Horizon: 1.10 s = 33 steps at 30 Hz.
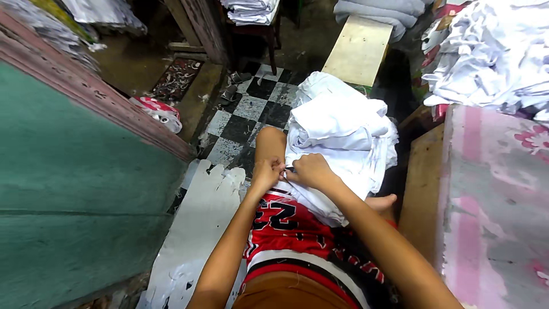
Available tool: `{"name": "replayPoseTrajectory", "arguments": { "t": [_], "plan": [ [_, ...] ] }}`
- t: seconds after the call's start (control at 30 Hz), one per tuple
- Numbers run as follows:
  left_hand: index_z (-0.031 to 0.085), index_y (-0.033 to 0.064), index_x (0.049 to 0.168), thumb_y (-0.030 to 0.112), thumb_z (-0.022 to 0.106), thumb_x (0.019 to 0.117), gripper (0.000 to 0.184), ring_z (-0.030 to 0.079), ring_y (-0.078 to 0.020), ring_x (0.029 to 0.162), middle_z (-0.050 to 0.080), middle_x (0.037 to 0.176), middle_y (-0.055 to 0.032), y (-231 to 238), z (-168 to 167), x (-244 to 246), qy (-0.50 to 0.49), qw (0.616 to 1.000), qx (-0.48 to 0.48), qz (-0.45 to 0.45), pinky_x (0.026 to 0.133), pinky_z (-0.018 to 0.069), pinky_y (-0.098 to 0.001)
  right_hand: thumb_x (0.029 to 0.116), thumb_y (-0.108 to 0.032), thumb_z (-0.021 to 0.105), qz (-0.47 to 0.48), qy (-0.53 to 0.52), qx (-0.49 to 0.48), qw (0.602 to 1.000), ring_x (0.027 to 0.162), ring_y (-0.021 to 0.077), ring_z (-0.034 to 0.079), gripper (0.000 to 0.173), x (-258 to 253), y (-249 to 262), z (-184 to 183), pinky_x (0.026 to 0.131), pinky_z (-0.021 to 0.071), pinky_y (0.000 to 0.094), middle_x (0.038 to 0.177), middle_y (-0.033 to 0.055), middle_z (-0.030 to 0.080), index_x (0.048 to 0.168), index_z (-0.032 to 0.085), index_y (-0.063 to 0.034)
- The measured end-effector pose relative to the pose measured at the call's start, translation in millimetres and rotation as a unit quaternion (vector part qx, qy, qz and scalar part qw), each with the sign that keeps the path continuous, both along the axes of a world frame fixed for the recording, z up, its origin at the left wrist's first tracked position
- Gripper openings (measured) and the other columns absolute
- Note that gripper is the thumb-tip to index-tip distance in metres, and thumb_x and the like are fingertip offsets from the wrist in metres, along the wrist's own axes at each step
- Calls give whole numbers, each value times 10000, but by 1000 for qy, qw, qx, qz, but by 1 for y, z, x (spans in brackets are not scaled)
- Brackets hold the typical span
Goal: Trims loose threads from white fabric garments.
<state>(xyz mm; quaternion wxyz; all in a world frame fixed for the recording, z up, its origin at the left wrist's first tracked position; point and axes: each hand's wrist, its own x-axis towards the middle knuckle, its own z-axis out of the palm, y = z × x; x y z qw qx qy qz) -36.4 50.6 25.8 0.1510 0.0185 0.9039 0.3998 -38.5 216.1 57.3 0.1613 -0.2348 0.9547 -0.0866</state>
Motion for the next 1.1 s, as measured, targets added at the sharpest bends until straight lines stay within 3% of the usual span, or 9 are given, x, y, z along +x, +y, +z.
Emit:
{"name": "replayPoseTrajectory", "arguments": {
  "t": [0.13,0.43,0.5,0.6,0.67,0.77,0.9,1.03,1.1],
  "plan": [
    [725,-29,1059,136,675,995,184,636,-398,1057,661,1098,-251,1,1,1,56,998,-24,2,941,491,-579,1051,-344,559,12,17,-8,1000,893,426,697,455,0,0,-4,721,501,578,852,240,696,871,696,51],
    [730,-60,950,343,571,1053,445,481,-531,1265,582,1298,-318,-39,-6,-2,195,957,-162,140,1029,363,-685,962,-612,567,-1,57,-79,995,788,402,695,638,11,24,-34,667,497,569,765,193,677,930,680,15],
    [722,-28,1086,198,696,973,253,340,-621,1358,409,1466,-392,-50,-11,-3,192,951,-182,158,1052,296,-755,920,-620,638,21,74,-116,990,754,393,693,637,17,23,-45,653,504,563,768,185,680,992,670,11],
    [600,62,1391,91,809,845,585,199,-642,1432,194,1598,-388,-49,-18,0,141,970,-144,137,1080,252,-776,954,-432,671,59,107,-158,980,723,390,700,474,22,11,-60,628,522,549,801,186,698,1120,666,12],
    [670,43,1291,141,835,840,491,288,-597,1404,314,1558,-356,-40,-22,6,127,982,-74,116,1076,287,-741,977,-273,672,51,99,-175,978,767,418,708,365,23,5,-62,661,530,571,886,218,718,1178,667,31],
    [727,34,1178,145,838,826,385,387,-518,1358,462,1467,-297,-24,-28,16,133,987,10,85,1078,336,-668,920,-159,725,-9,159,-284,945,742,372,723,213,22,10,-71,622,555,546,876,196,728,1024,735,27],
    [631,38,1336,308,935,676,775,477,-388,1310,525,1420,-226,-1,-26,28,137,983,124,17,1046,438,-548,924,-158,743,-118,118,-471,866,802,215,684,168,15,34,-68,742,569,418,891,125,716,947,777,5],
    [592,-81,1159,240,935,678,673,620,-176,884,651,1026,-153,37,-24,29,228,958,163,63,781,520,-332,950,-111,702,-137,21,-545,827,853,57,653,115,8,56,-59,760,551,243,960,55,715,943,750,-6],
    [583,-64,1076,139,895,719,516,632,-108,817,662,931,-101,48,-23,25,236,950,190,79,740,525,-263,949,-82,697,-113,14,-538,835,825,46,641,98,4,63,-53,744,539,225,930,50,711,933,750,-1]
  ]
}}
